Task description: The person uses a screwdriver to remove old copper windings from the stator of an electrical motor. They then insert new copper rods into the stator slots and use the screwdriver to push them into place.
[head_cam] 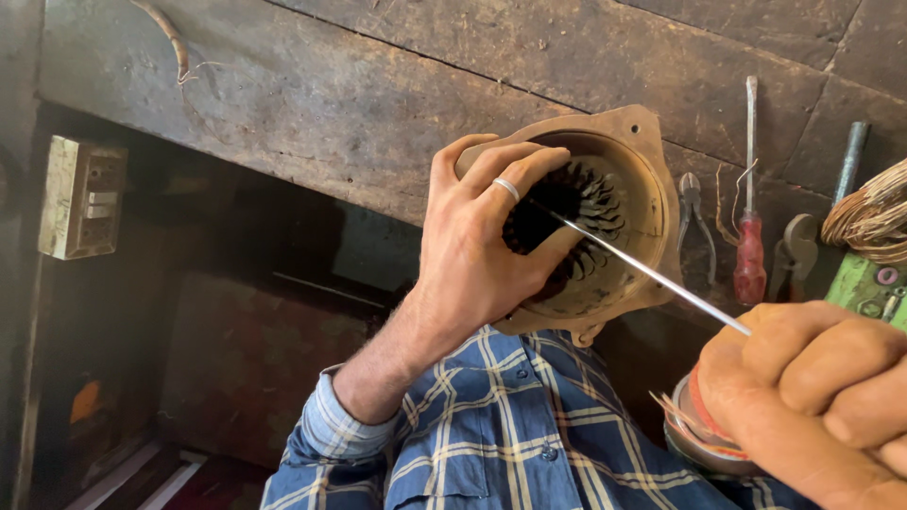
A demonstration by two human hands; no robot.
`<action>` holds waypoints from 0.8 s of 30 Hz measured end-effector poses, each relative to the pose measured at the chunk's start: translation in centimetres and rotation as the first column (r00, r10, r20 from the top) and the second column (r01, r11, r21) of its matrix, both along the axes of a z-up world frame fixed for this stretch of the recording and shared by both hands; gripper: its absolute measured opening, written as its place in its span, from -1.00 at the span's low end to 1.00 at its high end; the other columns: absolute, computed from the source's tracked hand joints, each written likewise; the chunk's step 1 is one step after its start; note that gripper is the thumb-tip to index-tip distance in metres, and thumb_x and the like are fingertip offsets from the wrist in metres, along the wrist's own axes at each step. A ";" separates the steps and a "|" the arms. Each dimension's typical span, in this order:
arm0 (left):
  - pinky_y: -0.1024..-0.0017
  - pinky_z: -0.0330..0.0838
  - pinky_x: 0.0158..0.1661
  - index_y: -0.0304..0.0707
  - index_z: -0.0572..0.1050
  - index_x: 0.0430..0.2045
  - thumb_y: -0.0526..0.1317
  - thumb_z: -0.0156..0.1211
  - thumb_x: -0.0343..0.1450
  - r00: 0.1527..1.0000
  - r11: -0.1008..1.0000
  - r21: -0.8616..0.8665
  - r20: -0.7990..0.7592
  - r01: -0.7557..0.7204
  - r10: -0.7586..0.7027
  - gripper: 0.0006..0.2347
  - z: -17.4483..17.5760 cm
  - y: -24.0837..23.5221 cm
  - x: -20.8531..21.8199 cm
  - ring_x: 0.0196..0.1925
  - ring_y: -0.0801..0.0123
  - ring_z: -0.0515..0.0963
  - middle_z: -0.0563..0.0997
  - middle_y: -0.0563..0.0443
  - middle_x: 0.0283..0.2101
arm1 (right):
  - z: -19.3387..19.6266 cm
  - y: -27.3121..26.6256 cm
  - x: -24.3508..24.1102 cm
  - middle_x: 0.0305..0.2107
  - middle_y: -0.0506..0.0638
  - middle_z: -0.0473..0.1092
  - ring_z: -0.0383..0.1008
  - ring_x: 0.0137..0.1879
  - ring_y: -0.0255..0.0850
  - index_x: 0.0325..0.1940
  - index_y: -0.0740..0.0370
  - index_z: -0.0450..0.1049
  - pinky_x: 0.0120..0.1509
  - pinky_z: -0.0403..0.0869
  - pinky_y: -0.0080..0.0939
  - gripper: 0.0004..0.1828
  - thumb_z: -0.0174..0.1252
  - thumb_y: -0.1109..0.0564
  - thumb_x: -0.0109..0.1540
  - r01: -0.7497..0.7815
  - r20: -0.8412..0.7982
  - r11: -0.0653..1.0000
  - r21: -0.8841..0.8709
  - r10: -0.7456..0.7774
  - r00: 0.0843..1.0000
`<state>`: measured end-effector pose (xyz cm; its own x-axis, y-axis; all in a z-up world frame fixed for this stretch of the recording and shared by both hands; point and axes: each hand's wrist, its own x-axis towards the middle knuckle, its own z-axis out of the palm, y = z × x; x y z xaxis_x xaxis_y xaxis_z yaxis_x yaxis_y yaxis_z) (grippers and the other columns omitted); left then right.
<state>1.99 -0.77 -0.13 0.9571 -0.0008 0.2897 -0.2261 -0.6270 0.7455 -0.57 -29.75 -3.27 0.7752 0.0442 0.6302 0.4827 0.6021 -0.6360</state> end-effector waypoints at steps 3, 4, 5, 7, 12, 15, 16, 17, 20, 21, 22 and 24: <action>0.07 0.28 0.37 -0.23 0.51 0.09 -0.18 0.56 0.27 1.000 0.999 0.047 0.007 -0.013 0.012 -0.50 0.1 0.0 0.0 0.28 -0.03 0.49 0.62 -0.06 0.08 | -0.2 0.6 0.0 -0.58 -0.27 0.14 0.19 -0.49 -0.42 -0.59 -0.10 0.08 -0.45 0.15 -0.37 -0.53 0.25 0.29 0.06 0.082 -0.094 0.991 0.101 -0.072 0.993; 0.07 0.28 0.36 -0.25 0.51 0.10 -0.18 0.56 0.27 1.000 0.998 0.064 0.004 -0.017 0.017 -0.49 0.1 -0.1 0.0 0.27 -0.05 0.50 0.63 -0.08 0.07 | -0.2 0.7 0.2 -0.57 -0.28 0.13 0.17 -0.47 -0.42 -0.58 -0.11 0.08 -0.43 0.11 -0.36 -0.54 0.25 0.29 0.06 0.137 -0.115 0.987 0.089 -0.126 0.985; 0.05 0.27 0.37 -0.26 0.50 0.12 -0.17 0.56 0.28 1.000 0.998 0.066 -0.002 -0.012 0.012 -0.48 0.1 0.0 0.1 0.26 -0.02 0.51 0.63 -0.08 0.07 | -0.2 0.9 0.3 -0.57 -0.28 0.13 0.16 -0.48 -0.43 -0.58 -0.10 0.06 -0.45 0.11 -0.37 -0.52 0.24 0.31 0.04 0.116 -0.081 0.989 0.092 -0.108 0.991; 0.03 0.26 0.39 -0.29 0.48 0.16 -0.15 0.57 0.29 1.000 0.998 0.070 -0.013 -0.001 0.002 -0.45 0.2 0.0 0.2 0.24 0.03 0.54 0.63 -0.08 0.07 | -0.2 1.0 1.0 -0.57 -0.28 0.11 0.13 -0.49 -0.43 -0.60 -0.08 0.03 -0.48 0.12 -0.40 -0.48 0.24 0.36 0.00 0.072 -0.012 0.993 0.096 -0.072 0.997; 0.05 0.28 0.37 -0.24 0.49 0.13 -0.11 0.59 0.26 1.000 0.994 0.108 -0.021 -0.014 0.016 -0.44 0.3 0.0 0.2 0.25 0.00 0.51 0.63 -0.07 0.05 | -0.2 0.8 2.2 -0.61 -0.28 0.11 0.11 -0.55 -0.47 -0.65 -0.09 0.00 -0.52 0.12 -0.41 -0.48 0.20 0.34 0.03 -0.030 0.140 0.999 -0.044 0.035 0.990; 0.08 0.30 0.36 -0.18 0.51 0.10 -0.10 0.60 0.25 0.999 0.993 0.113 -0.016 -0.032 0.034 -0.46 0.3 -0.2 0.1 0.26 -0.03 0.50 0.63 -0.04 0.05 | -0.2 0.5 1.8 -0.61 -0.27 0.10 0.12 -0.56 -0.45 -0.65 -0.08 0.00 -0.51 0.11 -0.36 -0.48 0.23 0.26 0.10 -0.007 0.067 0.996 0.084 0.002 0.998; 0.09 0.31 0.37 -0.15 0.52 0.09 -0.10 0.60 0.25 0.999 0.993 0.113 -0.009 -0.041 0.042 -0.47 0.3 -0.2 0.2 0.27 -0.02 0.50 0.64 -0.02 0.05 | -0.2 0.4 1.8 -0.60 -0.26 0.10 0.13 -0.56 -0.44 -0.65 -0.07 0.00 -0.50 0.11 -0.34 -0.47 0.25 0.23 0.12 0.011 0.027 0.989 0.145 -0.015 1.000; 0.09 0.32 0.35 -0.15 0.53 0.08 -0.10 0.60 0.24 0.999 0.993 0.109 -0.016 -0.040 0.042 -0.47 0.3 -0.2 0.2 0.27 -0.04 0.49 0.64 -0.02 0.05 | -0.3 0.4 1.4 -0.60 -0.27 0.10 0.12 -0.57 -0.44 -0.64 -0.07 -0.02 -0.50 0.10 -0.34 -0.47 0.23 0.22 0.14 -0.024 0.037 0.995 0.098 0.020 0.999; 0.09 0.32 0.34 -0.16 0.53 0.08 -0.10 0.60 0.23 0.999 0.995 0.099 -0.026 -0.028 0.031 -0.47 0.4 0.0 0.1 0.28 -0.05 0.48 0.64 -0.02 0.06 | -0.3 -0.1 0.9 -0.60 -0.28 0.09 0.09 -0.57 -0.44 -0.61 -0.07 -0.04 -0.50 0.08 -0.33 -0.48 0.21 0.20 0.16 -0.065 0.042 0.998 -0.016 0.065 0.997; 0.07 0.31 0.36 -0.17 0.53 0.08 -0.09 0.60 0.24 0.999 0.995 0.095 -0.025 -0.021 0.024 -0.46 0.4 0.0 0.2 0.28 -0.02 0.49 0.63 -0.02 0.06 | -0.2 -0.4 0.8 -0.60 -0.28 0.08 0.07 -0.57 -0.44 -0.60 -0.07 -0.03 -0.50 0.07 -0.33 -0.49 0.21 0.19 0.15 -0.040 0.032 0.999 -0.036 0.041 0.999; 0.06 0.30 0.38 -0.17 0.53 0.09 -0.09 0.61 0.24 1.000 0.996 0.091 -0.023 -0.014 0.016 -0.46 0.4 0.0 0.1 0.29 0.00 0.50 0.63 -0.01 0.07 | -0.3 -0.4 0.6 -0.60 -0.29 0.08 0.05 -0.58 -0.44 -0.59 -0.08 -0.03 -0.50 0.06 -0.33 -0.50 0.22 0.19 0.14 -0.015 0.021 0.998 -0.055 0.017 1.000; 0.06 0.31 0.38 -0.17 0.53 0.09 -0.10 0.61 0.25 1.000 0.996 0.093 -0.023 -0.016 0.018 -0.46 0.4 0.1 0.2 0.30 0.00 0.50 0.63 -0.01 0.08 | -0.3 -0.4 0.6 -0.61 -0.27 0.10 0.07 -0.57 -0.43 -0.57 -0.08 0.02 -0.51 0.07 -0.34 -0.54 0.20 0.15 0.17 -0.023 -0.014 0.999 0.025 0.023 1.000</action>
<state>2.16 -0.69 0.25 0.9638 -0.0103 0.2664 -0.1980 -0.6970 0.6892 -0.01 -30.16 -3.60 0.7831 0.0467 0.6202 0.4594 0.6288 -0.6274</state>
